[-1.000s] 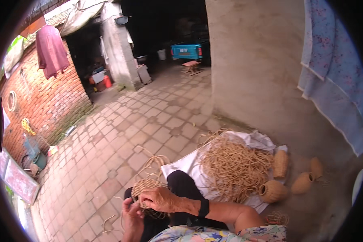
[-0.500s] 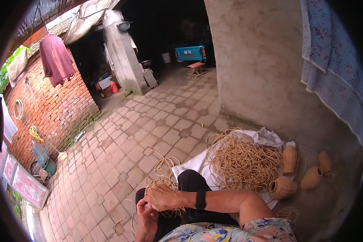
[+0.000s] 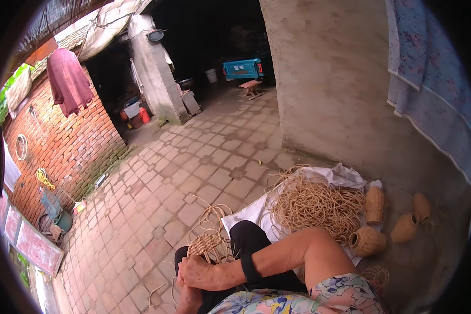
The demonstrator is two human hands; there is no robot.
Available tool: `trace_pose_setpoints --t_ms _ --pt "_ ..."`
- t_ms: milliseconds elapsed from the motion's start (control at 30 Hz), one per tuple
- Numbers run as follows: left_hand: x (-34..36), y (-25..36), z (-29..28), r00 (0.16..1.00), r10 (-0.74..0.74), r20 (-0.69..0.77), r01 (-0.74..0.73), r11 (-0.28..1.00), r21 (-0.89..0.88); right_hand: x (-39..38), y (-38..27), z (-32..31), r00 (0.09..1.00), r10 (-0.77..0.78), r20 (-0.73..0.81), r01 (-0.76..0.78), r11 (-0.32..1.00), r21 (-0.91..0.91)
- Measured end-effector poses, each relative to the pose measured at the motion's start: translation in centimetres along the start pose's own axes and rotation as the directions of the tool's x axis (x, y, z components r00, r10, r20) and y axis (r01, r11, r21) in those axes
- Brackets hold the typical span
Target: Weaving a small basket from straw or plant fibers by hand.
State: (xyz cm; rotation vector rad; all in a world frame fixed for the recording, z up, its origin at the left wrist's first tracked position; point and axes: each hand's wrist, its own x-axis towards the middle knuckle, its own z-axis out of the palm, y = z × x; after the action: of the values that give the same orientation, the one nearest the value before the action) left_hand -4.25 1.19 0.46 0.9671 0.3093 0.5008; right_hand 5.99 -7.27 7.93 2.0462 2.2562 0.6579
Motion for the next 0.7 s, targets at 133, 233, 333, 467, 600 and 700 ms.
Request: trace_pose_setpoints --t_ms 133,233,333,467,600,700 --pt "0.2 -0.2 -1.3 0.997 -0.039 0.071 0.040 0.999 -0.009 0.1 1.3 3.4 0.989 0.030 -0.148 0.026 0.932 0.363" --pt "-0.2 0.7 0.5 0.999 -0.016 -0.028 0.016 1.000 0.026 0.4 2.0 3.7 0.992 0.003 -0.124 0.093 0.647 0.757" --pt "-0.2 1.0 0.9 0.999 -0.050 0.010 0.048 0.992 0.117 0.0 2.1 3.3 0.982 0.018 -0.186 0.111 0.743 0.660" --pt "-0.7 1.5 0.5 0.998 -0.055 0.015 0.051 0.979 0.195 -0.7 1.1 1.7 0.961 -0.026 -0.277 0.054 0.994 0.094" --pt "-0.6 2.1 1.7 0.998 -0.062 -0.031 0.067 0.971 0.230 -0.4 2.6 1.7 0.949 0.138 -0.282 -0.095 0.982 0.161" --pt "-0.4 2.0 1.2 0.997 -0.076 0.019 0.069 0.966 0.249 -1.1 3.1 2.7 0.943 0.224 -0.247 -0.041 0.814 0.580"
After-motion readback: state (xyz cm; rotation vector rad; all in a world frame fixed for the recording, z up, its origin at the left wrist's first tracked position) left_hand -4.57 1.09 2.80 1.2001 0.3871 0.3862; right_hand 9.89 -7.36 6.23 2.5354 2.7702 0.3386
